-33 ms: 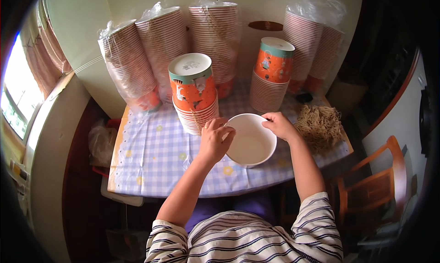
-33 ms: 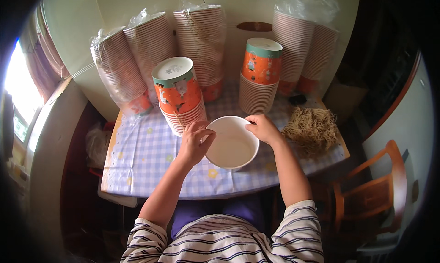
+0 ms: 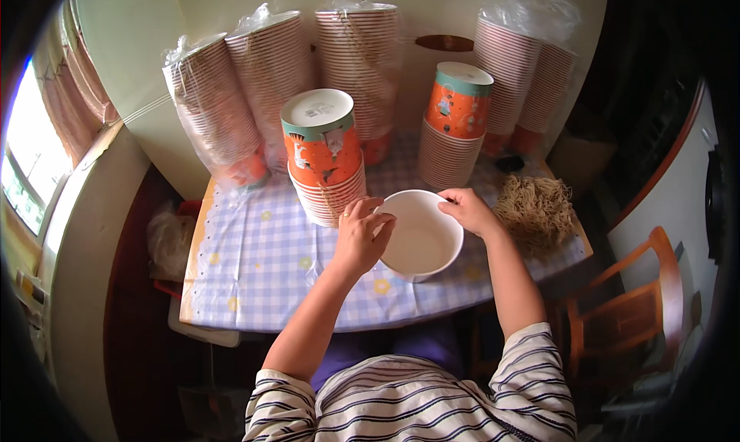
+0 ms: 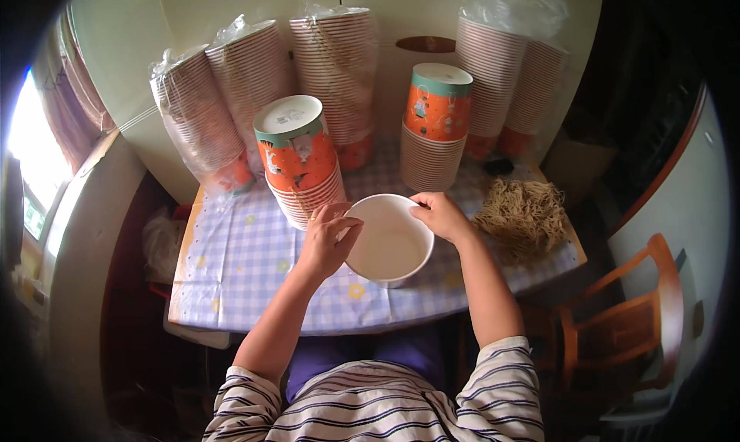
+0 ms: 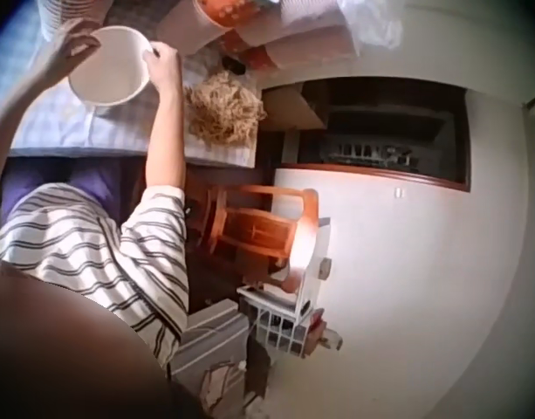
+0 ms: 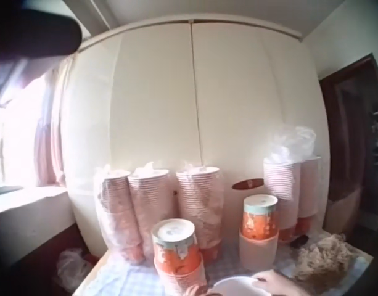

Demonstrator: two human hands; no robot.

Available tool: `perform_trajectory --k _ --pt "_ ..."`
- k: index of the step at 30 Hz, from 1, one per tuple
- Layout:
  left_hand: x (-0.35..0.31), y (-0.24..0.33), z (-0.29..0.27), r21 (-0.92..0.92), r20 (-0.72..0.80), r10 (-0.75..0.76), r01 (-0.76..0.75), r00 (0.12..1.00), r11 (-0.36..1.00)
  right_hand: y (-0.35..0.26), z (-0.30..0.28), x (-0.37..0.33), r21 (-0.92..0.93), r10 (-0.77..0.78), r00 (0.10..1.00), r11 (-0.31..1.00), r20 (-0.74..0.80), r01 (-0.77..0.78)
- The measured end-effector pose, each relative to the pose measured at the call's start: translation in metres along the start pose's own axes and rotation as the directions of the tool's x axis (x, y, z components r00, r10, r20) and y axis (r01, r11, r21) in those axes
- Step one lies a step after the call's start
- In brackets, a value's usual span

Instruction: Attaching plastic handles to paper food buckets at a workspace.

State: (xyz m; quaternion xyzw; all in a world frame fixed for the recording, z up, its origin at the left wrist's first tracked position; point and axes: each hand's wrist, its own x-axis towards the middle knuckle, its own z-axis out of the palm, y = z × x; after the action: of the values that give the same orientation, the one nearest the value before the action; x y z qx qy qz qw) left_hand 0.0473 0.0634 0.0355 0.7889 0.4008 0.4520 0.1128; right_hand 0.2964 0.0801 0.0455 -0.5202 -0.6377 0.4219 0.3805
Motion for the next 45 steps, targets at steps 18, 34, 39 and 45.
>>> perform_trajectory --k 18,34,39,45 --pt "-0.099 -0.022 0.013 -0.187 -0.184 -0.265 0.231 0.946 0.955 0.067 -0.100 -0.056 -0.818 -0.005 0.984 0.556 -0.180 -0.147" --pt "-0.121 -0.031 0.019 -0.081 -0.248 -0.246 0.233 0.937 0.969 0.119 -0.104 -0.063 -0.898 -0.180 0.884 -0.001 0.432 0.439" --pt "-0.122 -0.035 0.021 -0.055 -0.253 -0.221 0.214 0.942 0.975 0.108 -0.098 -0.063 -0.901 -0.273 0.947 0.346 0.171 0.263" --pt "-0.124 -0.038 0.022 -0.108 -0.211 -0.233 0.214 0.949 0.971 0.073 -0.109 -0.059 -0.124 -0.160 0.895 0.985 -0.417 0.118"
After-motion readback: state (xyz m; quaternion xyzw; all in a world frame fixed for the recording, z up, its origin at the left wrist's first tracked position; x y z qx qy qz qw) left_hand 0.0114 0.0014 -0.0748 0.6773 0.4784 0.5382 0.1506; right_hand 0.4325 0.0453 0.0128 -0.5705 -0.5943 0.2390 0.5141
